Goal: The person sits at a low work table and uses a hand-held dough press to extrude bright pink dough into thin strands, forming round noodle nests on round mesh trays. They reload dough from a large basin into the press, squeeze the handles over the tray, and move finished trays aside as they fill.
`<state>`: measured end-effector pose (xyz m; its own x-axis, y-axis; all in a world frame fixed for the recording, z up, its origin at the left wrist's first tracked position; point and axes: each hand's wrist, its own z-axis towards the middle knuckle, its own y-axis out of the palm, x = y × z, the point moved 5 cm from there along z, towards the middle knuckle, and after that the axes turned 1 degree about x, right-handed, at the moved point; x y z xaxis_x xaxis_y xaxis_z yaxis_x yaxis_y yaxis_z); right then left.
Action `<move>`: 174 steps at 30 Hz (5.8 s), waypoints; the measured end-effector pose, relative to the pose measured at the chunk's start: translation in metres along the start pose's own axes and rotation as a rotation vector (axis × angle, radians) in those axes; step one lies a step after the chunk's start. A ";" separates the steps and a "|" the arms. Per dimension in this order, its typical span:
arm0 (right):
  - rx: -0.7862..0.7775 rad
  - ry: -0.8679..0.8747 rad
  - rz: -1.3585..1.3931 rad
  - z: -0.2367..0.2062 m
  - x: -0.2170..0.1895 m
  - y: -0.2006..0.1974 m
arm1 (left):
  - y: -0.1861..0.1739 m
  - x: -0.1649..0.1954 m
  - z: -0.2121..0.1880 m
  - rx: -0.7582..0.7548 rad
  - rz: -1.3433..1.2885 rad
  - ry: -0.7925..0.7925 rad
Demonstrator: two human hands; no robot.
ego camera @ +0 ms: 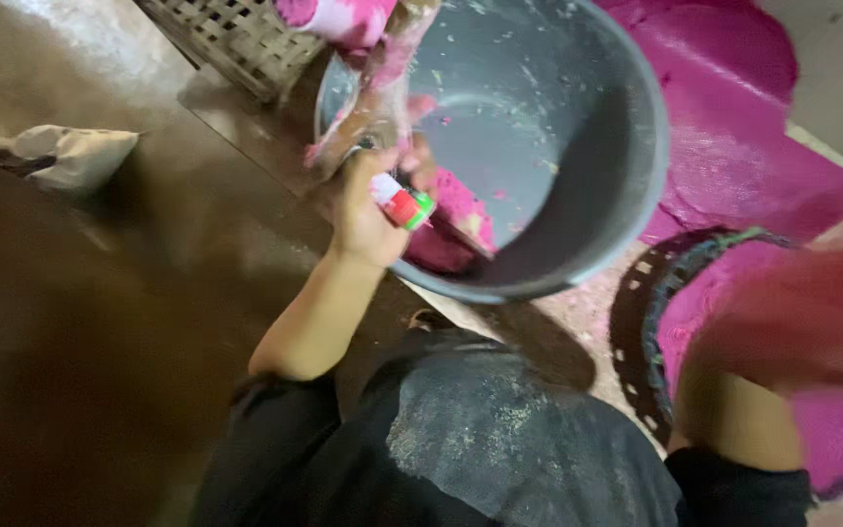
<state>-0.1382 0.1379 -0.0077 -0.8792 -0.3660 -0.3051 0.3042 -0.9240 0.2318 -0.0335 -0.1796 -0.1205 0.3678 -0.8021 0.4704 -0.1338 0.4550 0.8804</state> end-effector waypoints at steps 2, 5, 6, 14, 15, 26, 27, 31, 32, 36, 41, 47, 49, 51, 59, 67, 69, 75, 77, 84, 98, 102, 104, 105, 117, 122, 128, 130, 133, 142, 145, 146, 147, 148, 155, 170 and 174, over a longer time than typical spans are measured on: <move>-0.415 0.179 -0.110 -0.041 0.034 0.071 | -0.048 0.028 0.009 0.089 0.098 0.111; -1.432 0.086 -0.281 -0.135 0.071 0.155 | -0.106 0.056 0.013 0.222 0.411 0.275; -1.501 0.254 -0.282 -0.150 0.087 0.159 | -0.121 0.061 0.012 0.273 0.468 0.276; -1.833 0.639 -0.693 -0.247 0.159 0.134 | -0.153 0.038 0.014 0.215 0.884 0.482; -1.943 0.616 -0.753 -0.260 0.163 0.133 | -0.151 0.035 0.012 0.190 0.992 0.509; -1.949 0.734 -0.829 -0.158 0.203 0.148 | -0.129 0.036 -0.004 0.148 1.385 0.569; -1.998 0.772 -0.949 -0.155 0.205 0.150 | -0.131 0.036 -0.005 0.158 1.321 0.570; -2.062 0.712 -0.940 -0.170 0.196 0.166 | -0.135 0.028 -0.008 0.107 1.475 0.669; -2.063 0.679 -0.928 -0.178 0.192 0.169 | -0.134 0.025 -0.009 0.075 1.617 0.718; -2.114 0.686 -0.826 -0.203 0.178 0.172 | -0.149 0.022 -0.007 0.132 1.400 0.629; -2.051 0.615 -0.737 -0.200 0.147 0.182 | -0.148 0.022 -0.006 0.143 1.382 0.620; -1.959 0.770 -0.632 -0.154 0.100 0.170 | -0.104 0.040 0.008 -0.009 1.672 0.698; -1.914 0.849 -0.625 -0.125 0.091 0.160 | -0.095 0.064 0.019 0.143 1.264 0.557; -1.814 0.913 -0.577 -0.091 0.085 0.151 | -0.078 0.091 0.026 0.189 1.224 0.521; -1.545 1.354 -0.579 -0.012 0.090 0.108 | -0.008 0.090 0.019 -0.177 1.640 0.514; -1.837 0.204 -0.955 -0.009 0.061 0.209 | -0.020 0.048 0.035 -0.325 1.757 0.334; -1.895 -0.008 -0.970 -0.027 0.043 0.226 | -0.027 0.042 0.033 -0.291 1.612 0.194; -1.614 0.074 -1.015 0.047 0.011 0.200 | -0.034 0.083 0.035 -0.213 1.851 0.231; -1.702 0.069 -1.165 0.059 0.008 0.200 | -0.030 0.086 0.035 -0.207 1.627 0.219; -1.737 -0.144 -0.915 0.009 0.003 0.273 | -0.020 0.071 0.030 -0.403 1.500 0.662; -1.747 -0.094 -1.146 0.020 0.024 0.263 | -0.027 0.093 0.035 -0.307 1.403 0.326; -1.707 -0.168 -0.858 0.014 0.012 0.298 | -0.039 0.094 0.030 -0.220 1.446 0.161; -1.749 -0.021 -1.000 0.035 0.011 0.277 | -0.037 0.104 0.032 -0.211 1.673 0.200; -1.856 0.115 -1.254 0.050 0.011 0.253 | -0.035 0.117 0.032 -0.206 1.725 0.301; -1.764 0.068 -0.961 0.031 -0.007 0.276 | -0.029 0.080 0.030 -0.170 1.640 0.072; -1.766 0.114 -1.263 0.070 -0.007 0.220 | -0.018 0.113 0.026 -0.227 1.706 0.514; -1.821 0.060 -1.135 0.053 0.010 0.244 | -0.019 0.083 0.027 -0.301 1.640 0.362; -1.829 -0.075 -1.060 0.031 -0.001 0.281 | -0.024 0.066 0.030 -0.298 1.524 0.247; -1.778 -0.143 -0.966 0.032 -0.013 0.301 | -0.031 0.065 0.032 -0.261 1.740 0.313; -1.937 0.109 -1.289 0.056 0.007 0.206 | -0.003 0.111 0.023 -0.303 1.895 0.537; -1.932 0.109 -1.173 0.045 0.008 0.234 | 0.000 0.100 0.027 -0.294 1.888 0.453; -1.897 0.066 -1.123 0.033 0.005 0.255 | 0.002 0.095 0.026 -0.328 1.756 0.506; -1.886 -0.007 -1.102 0.022 0.000 0.272 | 0.004 0.089 0.025 -0.363 1.619 0.556; -1.870 -0.084 -1.085 0.018 -0.005 0.286 | 0.004 0.086 0.022 -0.398 1.479 0.607; -1.786 0.067 -1.322 0.064 -0.003 0.227 | -0.037 0.105 0.038 -0.093 1.786 0.266; -1.767 0.046 -1.098 0.048 -0.007 0.262 | -0.027 0.091 0.029 -0.263 1.858 0.556; -1.797 0.069 -1.240 0.059 -0.014 0.238 | -0.020 0.112 0.028 -0.304 1.862 0.605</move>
<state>-0.0751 -0.0704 0.1066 -0.8454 0.3659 0.3892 -0.2899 0.2977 -0.9096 -0.0149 -0.2893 -0.0840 0.2018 0.8425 0.4995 -0.5455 0.5202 -0.6571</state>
